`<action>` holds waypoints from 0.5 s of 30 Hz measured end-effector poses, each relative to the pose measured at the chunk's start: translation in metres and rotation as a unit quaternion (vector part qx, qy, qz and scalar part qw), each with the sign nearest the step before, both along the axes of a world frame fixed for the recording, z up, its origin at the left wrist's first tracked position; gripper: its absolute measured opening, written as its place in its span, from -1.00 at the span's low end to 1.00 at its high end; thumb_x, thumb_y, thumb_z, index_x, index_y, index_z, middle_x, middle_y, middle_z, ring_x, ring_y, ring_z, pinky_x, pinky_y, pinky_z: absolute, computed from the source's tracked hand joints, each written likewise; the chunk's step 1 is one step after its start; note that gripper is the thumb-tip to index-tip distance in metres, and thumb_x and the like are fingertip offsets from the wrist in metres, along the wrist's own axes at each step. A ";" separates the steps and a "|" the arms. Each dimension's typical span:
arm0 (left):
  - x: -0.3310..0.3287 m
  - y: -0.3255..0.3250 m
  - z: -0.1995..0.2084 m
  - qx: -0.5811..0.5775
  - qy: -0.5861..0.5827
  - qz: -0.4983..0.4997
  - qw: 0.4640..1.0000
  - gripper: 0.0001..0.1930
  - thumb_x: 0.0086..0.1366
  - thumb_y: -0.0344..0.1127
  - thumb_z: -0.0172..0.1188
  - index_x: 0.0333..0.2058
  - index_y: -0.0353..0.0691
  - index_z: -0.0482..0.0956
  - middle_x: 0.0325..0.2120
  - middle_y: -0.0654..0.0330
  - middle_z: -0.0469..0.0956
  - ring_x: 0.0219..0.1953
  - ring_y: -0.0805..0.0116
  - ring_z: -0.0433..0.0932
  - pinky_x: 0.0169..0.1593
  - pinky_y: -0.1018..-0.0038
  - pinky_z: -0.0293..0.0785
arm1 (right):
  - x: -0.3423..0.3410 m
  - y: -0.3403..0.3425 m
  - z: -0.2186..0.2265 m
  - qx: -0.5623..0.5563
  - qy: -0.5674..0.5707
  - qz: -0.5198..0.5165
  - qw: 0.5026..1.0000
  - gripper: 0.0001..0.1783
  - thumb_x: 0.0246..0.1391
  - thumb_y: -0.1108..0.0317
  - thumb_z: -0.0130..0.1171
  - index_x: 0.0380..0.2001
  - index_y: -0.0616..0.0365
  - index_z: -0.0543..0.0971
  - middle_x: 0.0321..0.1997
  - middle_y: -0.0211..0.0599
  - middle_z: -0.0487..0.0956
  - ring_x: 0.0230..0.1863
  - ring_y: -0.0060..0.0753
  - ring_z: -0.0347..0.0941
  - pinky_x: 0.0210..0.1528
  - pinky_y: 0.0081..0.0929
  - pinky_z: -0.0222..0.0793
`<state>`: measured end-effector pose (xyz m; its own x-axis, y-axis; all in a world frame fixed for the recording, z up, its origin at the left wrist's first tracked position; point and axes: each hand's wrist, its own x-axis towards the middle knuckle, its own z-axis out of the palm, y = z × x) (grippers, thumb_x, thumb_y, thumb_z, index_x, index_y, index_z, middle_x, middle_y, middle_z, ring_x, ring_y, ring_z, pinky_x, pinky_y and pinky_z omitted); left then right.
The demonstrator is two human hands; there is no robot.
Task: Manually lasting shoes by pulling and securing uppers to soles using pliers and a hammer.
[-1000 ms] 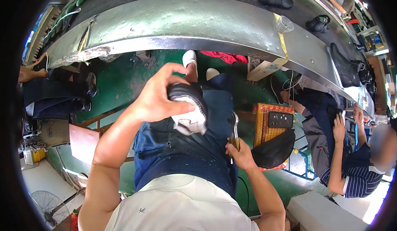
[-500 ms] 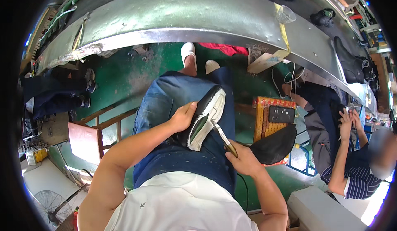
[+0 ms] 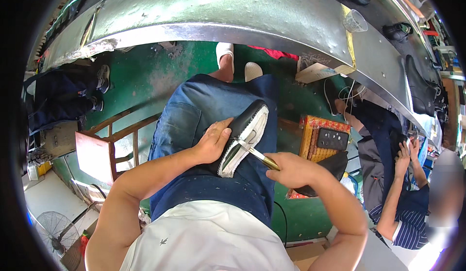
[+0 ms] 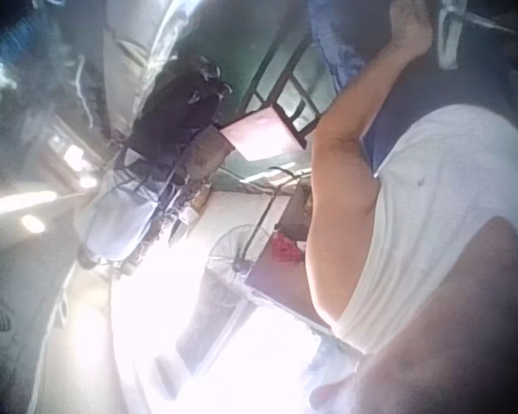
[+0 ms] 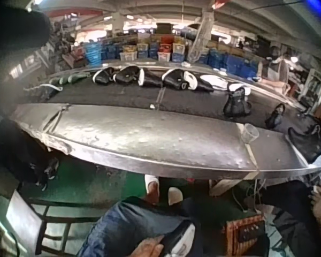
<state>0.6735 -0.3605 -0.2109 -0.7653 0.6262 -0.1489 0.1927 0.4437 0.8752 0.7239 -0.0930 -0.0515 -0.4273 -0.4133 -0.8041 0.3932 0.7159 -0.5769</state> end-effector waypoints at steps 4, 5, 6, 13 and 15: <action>-0.008 -0.003 0.002 0.004 -0.034 -0.054 0.998 -0.44 0.58 -0.13 -0.19 0.35 -0.44 0.25 0.19 -0.27 0.43 0.28 -0.25 0.35 0.42 0.00 0.12 | -0.020 0.011 -0.010 0.063 -0.051 0.071 0.994 -0.73 0.27 0.22 0.20 -0.14 0.22 0.55 -0.34 -0.05 0.65 -0.21 0.02 0.63 -0.14 -0.11 0.49; -0.011 -0.003 0.002 0.009 -0.041 -0.064 0.997 -0.43 0.58 -0.12 -0.18 0.36 -0.44 0.23 0.19 -0.28 0.41 0.28 -0.26 0.34 0.42 0.00 0.11 | -0.022 0.014 -0.015 0.072 -0.008 0.088 0.993 -0.74 0.26 0.24 0.21 -0.13 0.21 0.56 -0.32 -0.04 0.65 -0.19 0.07 0.63 -0.13 -0.09 0.50; -0.014 -0.003 0.001 0.015 -0.044 -0.071 0.996 -0.42 0.57 -0.11 -0.17 0.37 -0.44 0.21 0.19 -0.29 0.40 0.29 -0.26 0.33 0.41 0.00 0.10 | -0.023 0.019 -0.020 0.099 0.030 0.113 0.988 -0.75 0.24 0.26 0.22 -0.13 0.21 0.56 -0.30 -0.02 0.66 -0.18 0.11 0.63 -0.11 -0.08 0.51; -0.040 -0.006 0.000 -0.020 -0.109 -0.123 0.986 -0.23 0.47 0.00 0.04 0.41 -0.47 0.06 0.26 -0.38 0.28 0.34 -0.31 0.23 0.45 -0.03 0.03 | -0.035 0.048 -0.111 -0.046 0.250 0.123 0.959 -0.64 -0.06 0.40 0.33 -0.13 0.15 0.56 -0.21 -0.07 0.65 -0.11 0.12 0.62 -0.07 -0.02 0.53; -0.048 -0.008 0.003 -0.027 -0.116 -0.159 0.980 -0.07 0.40 0.13 0.10 0.43 -0.49 -0.03 0.31 -0.39 0.19 0.40 -0.34 0.15 0.48 -0.02 -0.05 | -0.033 0.054 -0.137 -0.073 0.324 0.130 0.934 -0.60 -0.15 0.39 0.35 -0.15 0.11 0.55 -0.22 -0.20 0.65 -0.13 0.00 0.63 -0.11 -0.09 0.54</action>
